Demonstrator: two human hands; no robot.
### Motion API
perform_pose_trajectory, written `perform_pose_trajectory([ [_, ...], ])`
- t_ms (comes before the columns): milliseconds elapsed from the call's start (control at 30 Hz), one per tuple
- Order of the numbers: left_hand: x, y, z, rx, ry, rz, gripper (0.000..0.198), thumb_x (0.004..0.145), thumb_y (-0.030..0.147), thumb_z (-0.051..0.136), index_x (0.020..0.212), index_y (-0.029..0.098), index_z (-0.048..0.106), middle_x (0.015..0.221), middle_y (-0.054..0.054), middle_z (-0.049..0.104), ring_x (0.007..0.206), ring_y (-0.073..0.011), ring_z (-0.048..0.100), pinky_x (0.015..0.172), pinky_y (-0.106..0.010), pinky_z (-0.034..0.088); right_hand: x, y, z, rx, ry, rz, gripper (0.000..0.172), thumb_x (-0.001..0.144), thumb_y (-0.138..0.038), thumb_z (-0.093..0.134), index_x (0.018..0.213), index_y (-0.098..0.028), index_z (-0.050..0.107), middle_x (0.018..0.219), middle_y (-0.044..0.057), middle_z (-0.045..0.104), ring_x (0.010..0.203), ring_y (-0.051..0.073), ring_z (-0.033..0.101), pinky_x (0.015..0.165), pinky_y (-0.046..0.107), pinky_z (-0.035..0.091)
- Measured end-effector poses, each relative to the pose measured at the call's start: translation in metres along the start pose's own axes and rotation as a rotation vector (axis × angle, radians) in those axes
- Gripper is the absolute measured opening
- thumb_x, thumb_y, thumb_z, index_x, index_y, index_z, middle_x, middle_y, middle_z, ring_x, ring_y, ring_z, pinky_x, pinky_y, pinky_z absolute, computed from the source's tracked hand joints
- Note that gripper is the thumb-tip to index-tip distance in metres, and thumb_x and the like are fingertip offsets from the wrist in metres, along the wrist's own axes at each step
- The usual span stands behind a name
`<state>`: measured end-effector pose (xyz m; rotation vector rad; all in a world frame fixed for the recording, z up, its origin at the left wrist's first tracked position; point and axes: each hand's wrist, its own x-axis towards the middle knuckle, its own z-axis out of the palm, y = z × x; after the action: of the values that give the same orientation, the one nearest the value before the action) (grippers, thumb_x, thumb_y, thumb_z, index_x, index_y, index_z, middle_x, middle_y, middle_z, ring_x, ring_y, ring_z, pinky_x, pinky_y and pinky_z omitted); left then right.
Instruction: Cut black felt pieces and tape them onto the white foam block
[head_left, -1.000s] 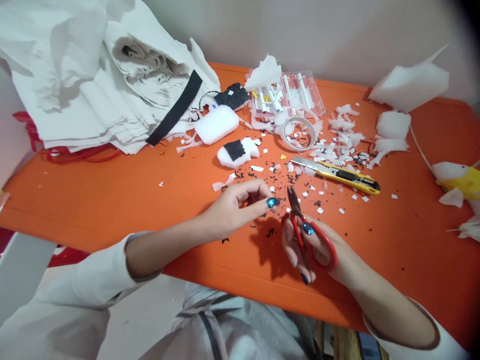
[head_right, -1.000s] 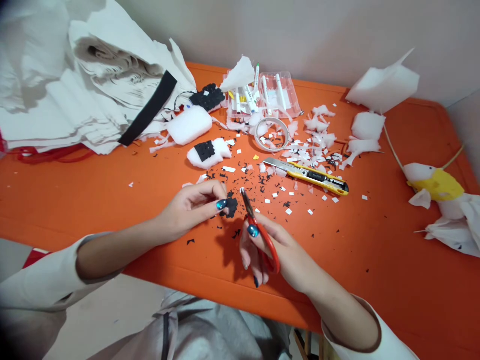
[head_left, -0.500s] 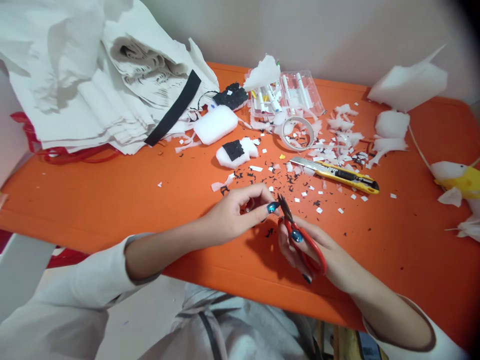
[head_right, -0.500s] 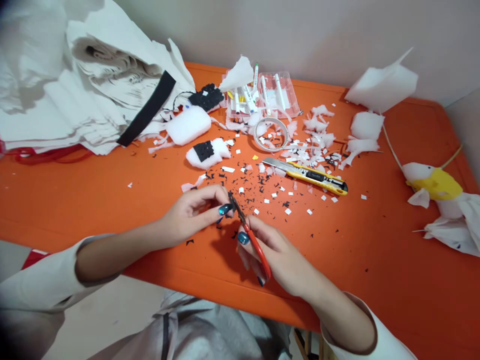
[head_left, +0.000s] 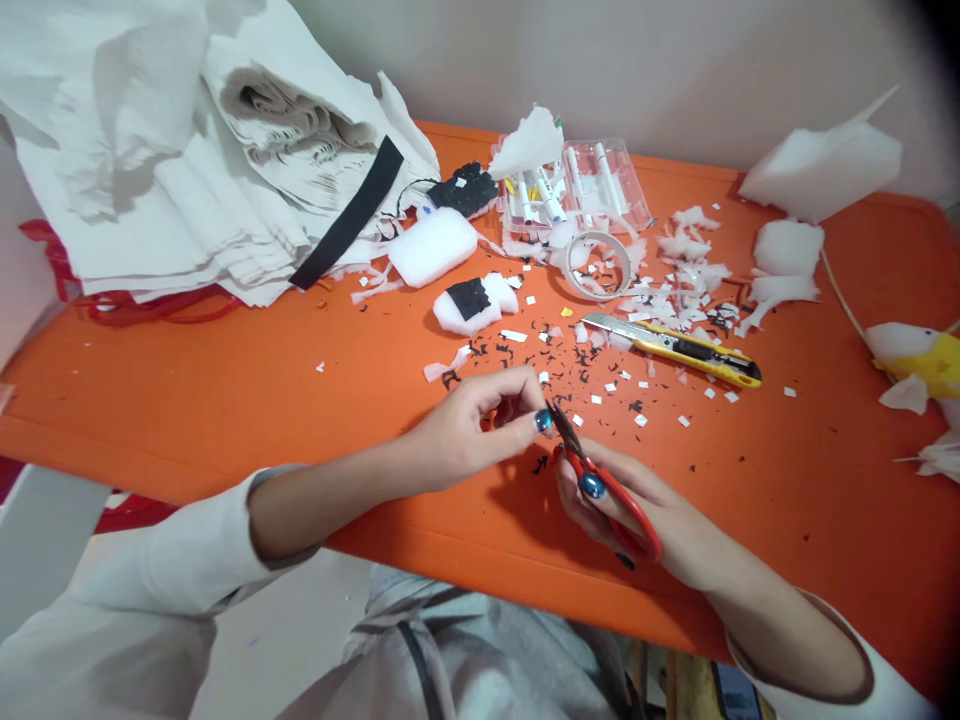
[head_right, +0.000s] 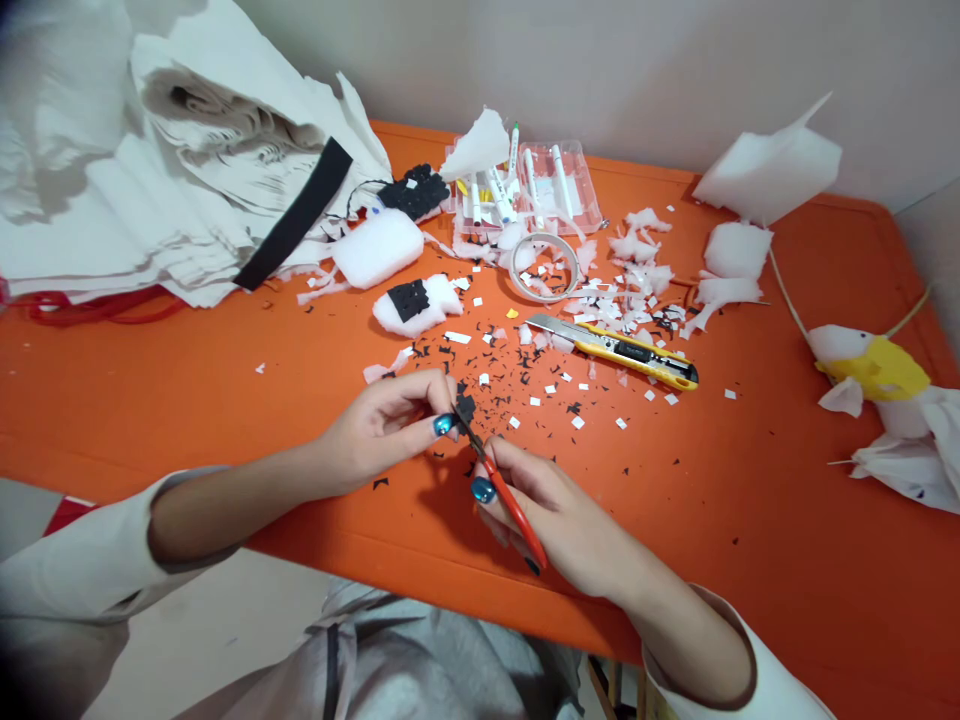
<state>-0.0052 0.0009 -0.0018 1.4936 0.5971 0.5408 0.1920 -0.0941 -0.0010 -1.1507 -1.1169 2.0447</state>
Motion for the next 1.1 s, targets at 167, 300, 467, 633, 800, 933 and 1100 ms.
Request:
perform_pose_trajectory([
  [167,0.0001,-0.0017,-0.0004,-0.014,-0.011,-0.001,0.018,0.092,0.027,0.052,0.077,0.018,0.046,0.073,0.002,0.044,0.066,-0.0105,0.041,0.06,-0.024,0.034,0.0,-0.0002,-0.0003,0.006,-0.002,0.014,0.032,0.096,-0.05,0.047,0.084,-0.02,0.043,0.063,-0.007,0.041,0.051,0.006,0.031,0.046,0.019,0.027],
  [300,-0.0007,-0.0019,-0.0009,-0.032,-0.027,-0.012,0.018,0.092,0.026,0.052,0.078,0.018,0.046,0.074,0.003,0.043,0.067,-0.0103,0.04,0.061,-0.023,0.034,0.0002,0.0002,0.0001,0.054,-0.025,0.018,0.033,0.095,-0.051,0.048,0.083,-0.02,0.043,0.061,-0.007,0.039,0.05,0.006,0.03,0.045,0.019,0.026],
  [467,-0.0006,-0.0013,-0.0011,-0.06,-0.035,-0.019,0.017,0.092,0.026,0.053,0.078,0.018,0.046,0.073,0.003,0.044,0.067,-0.0102,0.041,0.062,-0.022,0.036,0.0002,0.0002,-0.0002,0.068,-0.04,0.017,0.035,0.095,-0.053,0.046,0.082,-0.021,0.042,0.061,-0.007,0.038,0.049,0.006,0.029,0.044,0.019,0.025],
  [633,0.0001,-0.0008,-0.0004,-0.087,-0.025,-0.038,0.019,0.091,0.029,0.055,0.078,0.018,0.048,0.072,0.002,0.046,0.066,-0.0105,0.043,0.061,-0.023,0.036,0.0012,0.0006,-0.0012,0.08,-0.04,0.006,0.038,0.092,-0.057,0.049,0.082,-0.021,0.042,0.059,-0.008,0.037,0.048,0.006,0.028,0.043,0.018,0.025],
  [800,0.0028,0.0014,0.002,-0.151,0.012,-0.091,0.025,0.087,0.037,0.06,0.076,0.017,0.05,0.071,0.001,0.048,0.064,-0.011,0.045,0.06,-0.024,0.037,0.0018,0.0002,0.0009,0.07,-0.012,-0.002,0.041,0.091,-0.059,0.049,0.081,-0.02,0.043,0.06,-0.007,0.04,0.048,0.006,0.03,0.044,0.018,0.027],
  [933,0.0047,0.0032,0.0035,-0.184,0.025,-0.113,0.029,0.085,0.041,0.063,0.075,0.016,0.051,0.072,0.001,0.05,0.064,-0.0107,0.047,0.06,-0.024,0.039,0.0039,0.0017,0.0031,0.103,0.032,-0.019,0.033,0.094,-0.052,0.049,0.084,-0.02,0.045,0.06,-0.007,0.046,0.04,0.004,0.037,0.04,0.016,0.031],
  [1100,0.0051,0.0063,0.0032,-0.152,0.033,-0.135,0.031,0.084,0.043,0.063,0.075,0.015,0.053,0.073,0.0,0.054,0.065,-0.0105,0.049,0.059,-0.023,0.041,0.0065,0.0046,0.0004,0.226,0.117,-0.037,0.034,0.092,-0.054,0.049,0.087,-0.02,0.049,0.068,-0.003,0.058,0.044,0.009,0.058,0.038,0.016,0.042],
])
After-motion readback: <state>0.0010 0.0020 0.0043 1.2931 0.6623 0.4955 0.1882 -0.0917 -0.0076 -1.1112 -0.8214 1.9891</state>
